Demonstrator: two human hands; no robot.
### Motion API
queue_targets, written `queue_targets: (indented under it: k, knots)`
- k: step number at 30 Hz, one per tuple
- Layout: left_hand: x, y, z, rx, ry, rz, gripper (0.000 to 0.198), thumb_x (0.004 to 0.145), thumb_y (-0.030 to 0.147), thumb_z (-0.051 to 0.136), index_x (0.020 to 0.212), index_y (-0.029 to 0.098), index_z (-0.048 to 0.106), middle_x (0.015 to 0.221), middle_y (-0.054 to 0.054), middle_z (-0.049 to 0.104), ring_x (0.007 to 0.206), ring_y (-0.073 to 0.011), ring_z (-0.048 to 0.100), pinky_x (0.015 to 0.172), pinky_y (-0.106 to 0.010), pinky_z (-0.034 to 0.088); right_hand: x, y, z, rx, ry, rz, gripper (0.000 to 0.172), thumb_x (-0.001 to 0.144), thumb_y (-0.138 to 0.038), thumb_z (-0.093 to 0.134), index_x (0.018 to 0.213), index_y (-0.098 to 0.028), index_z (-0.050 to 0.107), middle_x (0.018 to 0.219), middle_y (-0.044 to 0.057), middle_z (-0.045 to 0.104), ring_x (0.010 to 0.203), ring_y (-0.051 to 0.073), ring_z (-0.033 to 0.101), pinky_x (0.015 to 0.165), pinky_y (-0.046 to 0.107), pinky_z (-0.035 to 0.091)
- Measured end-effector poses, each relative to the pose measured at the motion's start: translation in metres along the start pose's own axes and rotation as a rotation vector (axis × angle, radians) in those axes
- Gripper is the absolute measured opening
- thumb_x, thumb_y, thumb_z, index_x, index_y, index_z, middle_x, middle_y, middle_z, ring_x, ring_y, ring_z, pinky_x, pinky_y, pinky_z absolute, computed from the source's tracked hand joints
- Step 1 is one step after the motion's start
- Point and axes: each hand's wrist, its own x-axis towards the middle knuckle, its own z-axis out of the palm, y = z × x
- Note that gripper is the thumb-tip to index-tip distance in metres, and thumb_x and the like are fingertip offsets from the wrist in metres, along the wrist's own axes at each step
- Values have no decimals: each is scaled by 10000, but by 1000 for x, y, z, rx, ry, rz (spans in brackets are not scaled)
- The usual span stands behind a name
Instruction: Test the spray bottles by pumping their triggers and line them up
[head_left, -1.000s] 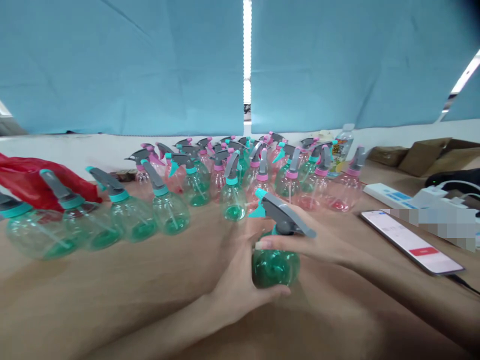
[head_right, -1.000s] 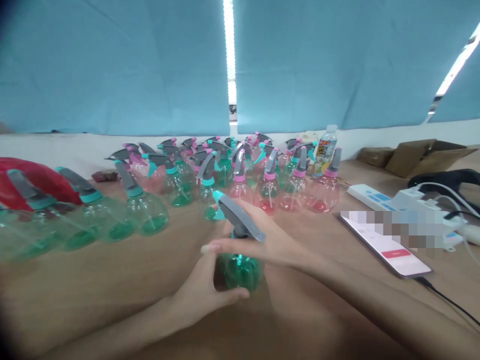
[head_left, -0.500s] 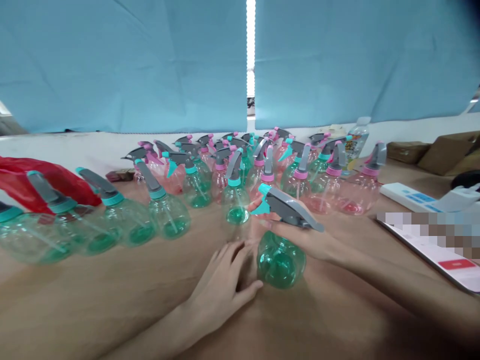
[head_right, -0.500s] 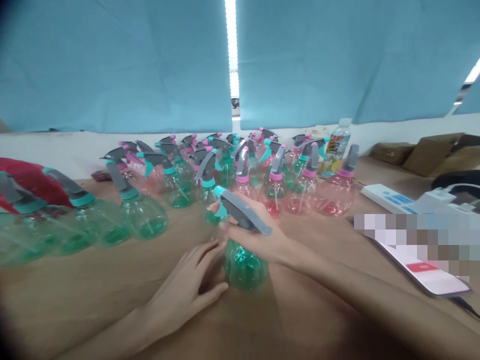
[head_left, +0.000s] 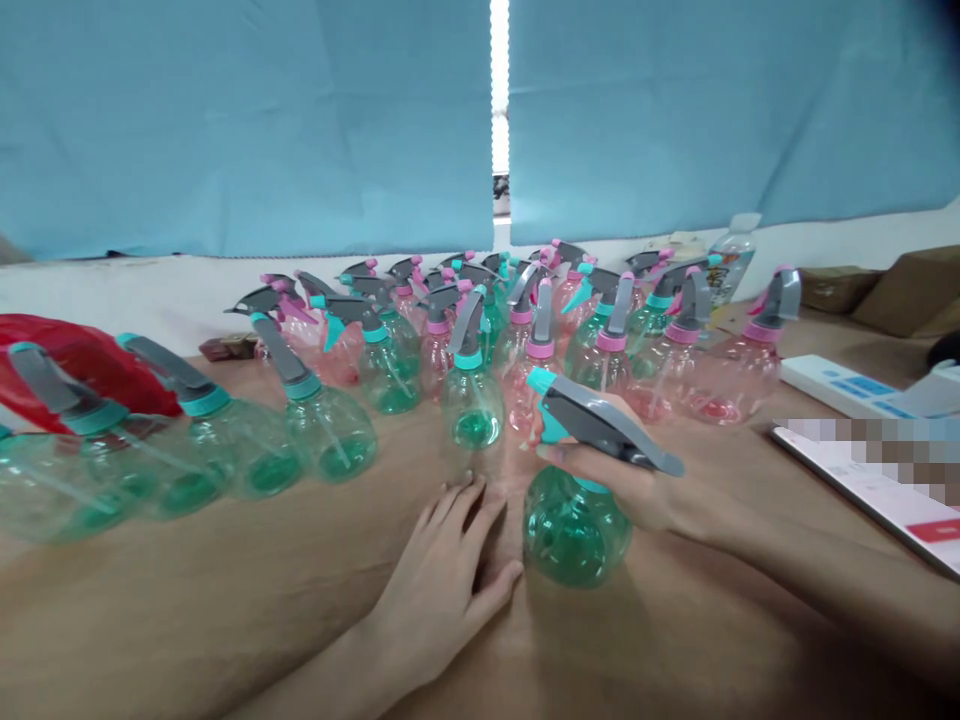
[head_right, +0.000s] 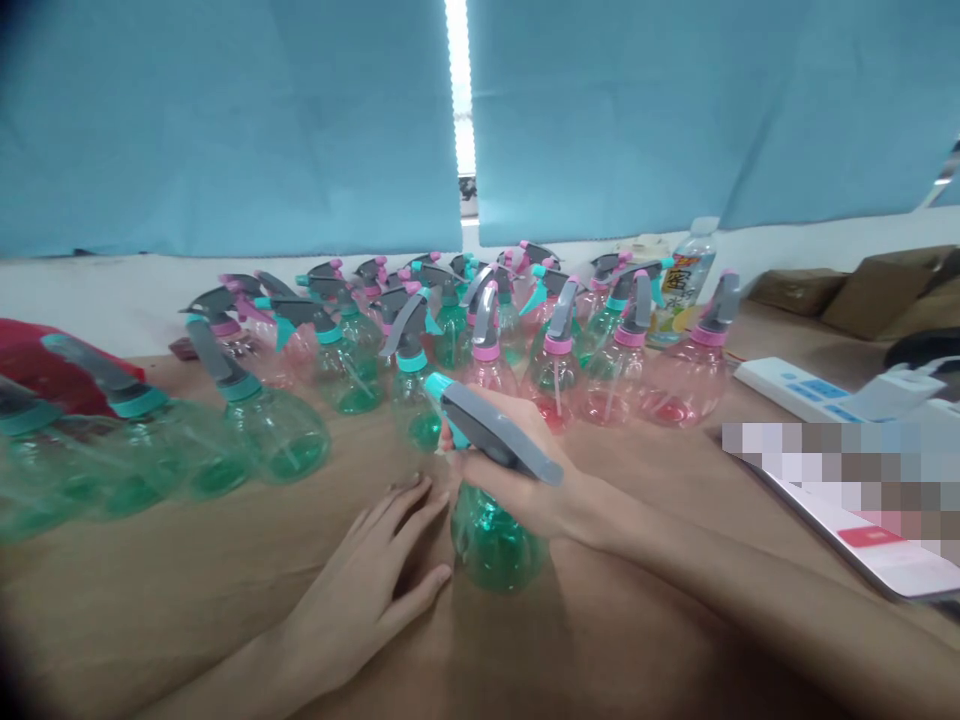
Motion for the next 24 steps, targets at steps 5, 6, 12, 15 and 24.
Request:
queue_targets:
  k: [5,6,12,15,24]
  knots:
    - [1,1,-2,5,-20,-4,529,916,415,484,1378,167,414,1444,-156,426,1322,-350,385,1046,-577,355,0,-4,0,-22,11,55,124,746,-188,531,673,-251,453,577,-54,419,485,119,381,461,256,351]
    - [1,1,-2,4,-18,0,528,915,410,487,1379,169,411,1445,-154,424,1322,-348,385,1049,-575,353,-1,-3,0,-17,-1,62,100,747,-187,525,686,-256,486,580,-51,440,491,124,403,474,260,370]
    - [1,-1,-2,-3,-17,10,526,922,400,479,1386,167,397,1450,-154,418,1332,-335,377,1060,-565,345,-1,4,5,63,-20,90,135,766,-196,519,842,-257,612,721,-14,586,619,151,543,572,292,461]
    - [1,-1,-2,6,-19,15,525,926,399,472,1387,161,397,1450,-158,417,1334,-331,376,1061,-558,346,0,3,6,70,4,99,76,758,-186,537,706,-235,562,640,-33,536,568,126,511,522,259,437]
    - [2,4,-5,70,-30,23,515,919,388,493,1378,163,434,1442,-145,437,1329,-331,385,1053,-543,368,1,2,5,134,-9,64,135,762,-155,553,647,-220,523,588,-54,478,541,107,458,518,245,405]
